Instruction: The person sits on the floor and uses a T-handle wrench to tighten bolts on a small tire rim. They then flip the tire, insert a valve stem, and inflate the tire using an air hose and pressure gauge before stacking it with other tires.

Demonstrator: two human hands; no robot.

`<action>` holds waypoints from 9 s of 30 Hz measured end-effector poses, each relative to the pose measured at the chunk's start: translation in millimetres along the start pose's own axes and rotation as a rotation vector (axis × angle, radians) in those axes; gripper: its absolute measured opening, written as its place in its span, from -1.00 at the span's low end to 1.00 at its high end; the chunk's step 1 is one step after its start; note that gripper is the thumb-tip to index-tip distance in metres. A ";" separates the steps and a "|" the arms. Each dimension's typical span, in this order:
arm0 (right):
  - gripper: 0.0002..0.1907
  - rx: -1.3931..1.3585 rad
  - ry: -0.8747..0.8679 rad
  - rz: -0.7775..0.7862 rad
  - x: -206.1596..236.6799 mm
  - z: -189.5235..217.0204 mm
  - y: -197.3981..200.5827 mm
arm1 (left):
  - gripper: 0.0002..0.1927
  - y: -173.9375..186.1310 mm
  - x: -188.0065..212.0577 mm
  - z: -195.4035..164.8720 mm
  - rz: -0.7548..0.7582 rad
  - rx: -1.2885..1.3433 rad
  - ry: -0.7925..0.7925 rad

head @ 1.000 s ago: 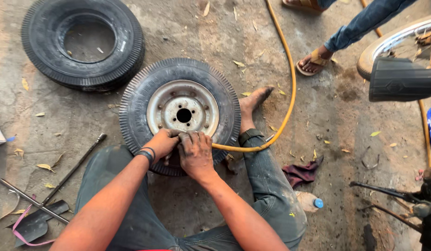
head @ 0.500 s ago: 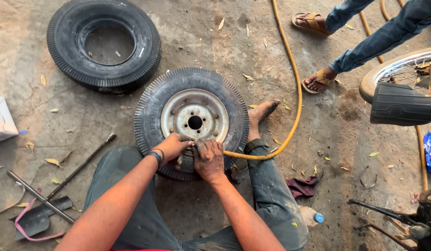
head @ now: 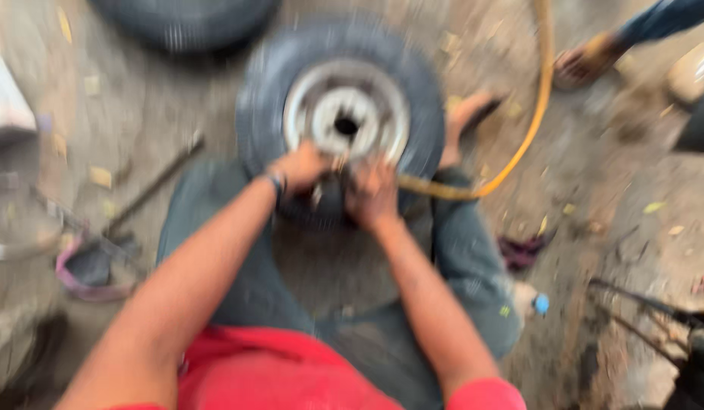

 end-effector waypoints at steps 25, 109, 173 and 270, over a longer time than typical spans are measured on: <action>-0.66 -0.201 0.059 0.061 -10.6 3.2 11.0 | -0.62 -7.3 14.4 6.2 0.025 0.000 0.257; -0.72 -0.245 0.008 0.035 -23.6 -4.1 29.8 | -0.64 -2.9 10.3 -6.3 -0.012 0.026 0.242; -0.73 -0.222 0.011 0.021 -24.0 -0.9 31.9 | -0.62 -2.1 15.2 -8.7 -0.029 -0.016 0.264; -0.71 -0.204 -0.007 0.051 -15.7 -2.6 20.5 | -0.64 -5.3 17.1 -6.7 -0.004 -0.029 0.266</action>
Point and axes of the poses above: each hand's wrist, its own x-axis away from the middle knuckle, its own y-axis out of the back of the hand, z = x × y, the point moved 10 cm from there along -x, towards the middle knuckle, and after that the axes turned 2 degrees about z, right-handed, at the moved point
